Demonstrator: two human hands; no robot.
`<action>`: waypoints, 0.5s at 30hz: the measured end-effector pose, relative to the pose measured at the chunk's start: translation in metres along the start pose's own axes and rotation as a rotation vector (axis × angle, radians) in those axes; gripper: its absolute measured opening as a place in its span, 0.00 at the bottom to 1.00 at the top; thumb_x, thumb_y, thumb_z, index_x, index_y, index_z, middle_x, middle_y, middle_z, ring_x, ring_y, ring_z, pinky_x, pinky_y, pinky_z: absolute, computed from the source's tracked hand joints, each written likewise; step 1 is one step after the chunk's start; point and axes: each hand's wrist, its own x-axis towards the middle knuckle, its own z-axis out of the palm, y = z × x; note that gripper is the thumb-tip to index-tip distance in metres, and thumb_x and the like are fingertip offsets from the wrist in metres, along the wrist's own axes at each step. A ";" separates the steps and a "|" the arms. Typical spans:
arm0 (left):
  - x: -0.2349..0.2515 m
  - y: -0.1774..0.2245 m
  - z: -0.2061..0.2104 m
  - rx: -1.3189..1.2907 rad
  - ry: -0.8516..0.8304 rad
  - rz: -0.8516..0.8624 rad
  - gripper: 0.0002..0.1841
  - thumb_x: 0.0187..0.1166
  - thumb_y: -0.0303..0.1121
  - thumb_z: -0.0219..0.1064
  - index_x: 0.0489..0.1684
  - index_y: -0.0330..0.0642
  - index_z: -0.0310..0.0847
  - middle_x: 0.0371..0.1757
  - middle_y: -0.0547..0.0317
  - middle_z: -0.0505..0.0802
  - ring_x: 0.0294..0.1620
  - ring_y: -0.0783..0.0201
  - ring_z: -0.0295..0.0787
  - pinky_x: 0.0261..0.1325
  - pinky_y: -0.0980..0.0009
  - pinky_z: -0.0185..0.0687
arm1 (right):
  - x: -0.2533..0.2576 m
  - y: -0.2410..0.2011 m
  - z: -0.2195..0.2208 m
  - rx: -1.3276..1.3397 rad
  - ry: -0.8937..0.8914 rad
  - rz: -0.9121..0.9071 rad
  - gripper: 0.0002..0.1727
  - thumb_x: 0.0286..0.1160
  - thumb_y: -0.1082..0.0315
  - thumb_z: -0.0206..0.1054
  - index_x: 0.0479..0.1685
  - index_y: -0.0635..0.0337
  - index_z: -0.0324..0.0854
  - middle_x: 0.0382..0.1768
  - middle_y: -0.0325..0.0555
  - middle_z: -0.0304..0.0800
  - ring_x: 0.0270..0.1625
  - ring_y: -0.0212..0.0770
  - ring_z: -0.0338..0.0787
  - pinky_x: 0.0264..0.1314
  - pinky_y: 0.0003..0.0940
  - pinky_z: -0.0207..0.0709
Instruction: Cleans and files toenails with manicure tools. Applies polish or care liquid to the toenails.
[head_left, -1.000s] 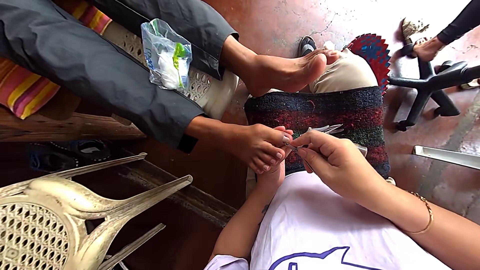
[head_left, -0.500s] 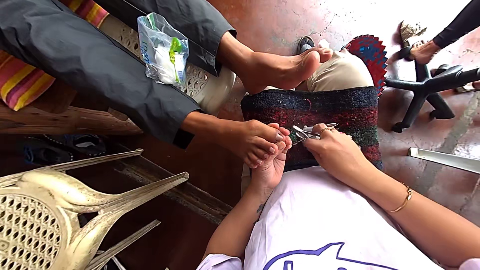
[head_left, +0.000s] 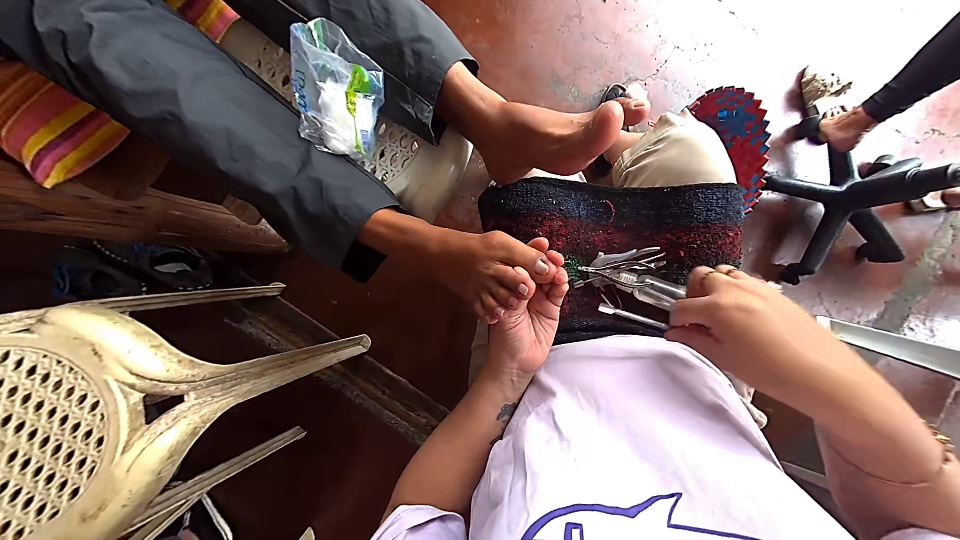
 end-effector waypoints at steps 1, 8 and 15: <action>0.000 0.000 0.000 0.007 0.000 0.002 0.15 0.80 0.29 0.67 0.61 0.34 0.85 0.50 0.47 0.94 0.50 0.60 0.95 0.57 0.70 0.90 | -0.002 0.003 -0.009 0.084 0.040 0.004 0.10 0.77 0.61 0.69 0.31 0.53 0.90 0.27 0.42 0.86 0.35 0.44 0.88 0.37 0.48 0.82; -0.001 -0.001 0.002 0.002 -0.008 0.017 0.13 0.80 0.25 0.66 0.59 0.33 0.85 0.49 0.47 0.94 0.50 0.59 0.95 0.57 0.70 0.90 | 0.038 -0.029 0.013 0.917 0.502 -0.245 0.10 0.71 0.76 0.74 0.48 0.55 0.85 0.40 0.33 0.95 0.36 0.26 0.93 0.38 0.22 0.90; -0.003 -0.001 0.000 -0.027 0.007 0.020 0.14 0.80 0.26 0.67 0.60 0.32 0.86 0.52 0.46 0.95 0.54 0.59 0.95 0.61 0.68 0.89 | 0.072 -0.047 0.041 0.384 0.565 -0.682 0.04 0.75 0.77 0.68 0.37 0.64 0.88 0.48 0.55 0.96 0.62 0.45 0.93 0.66 0.37 0.86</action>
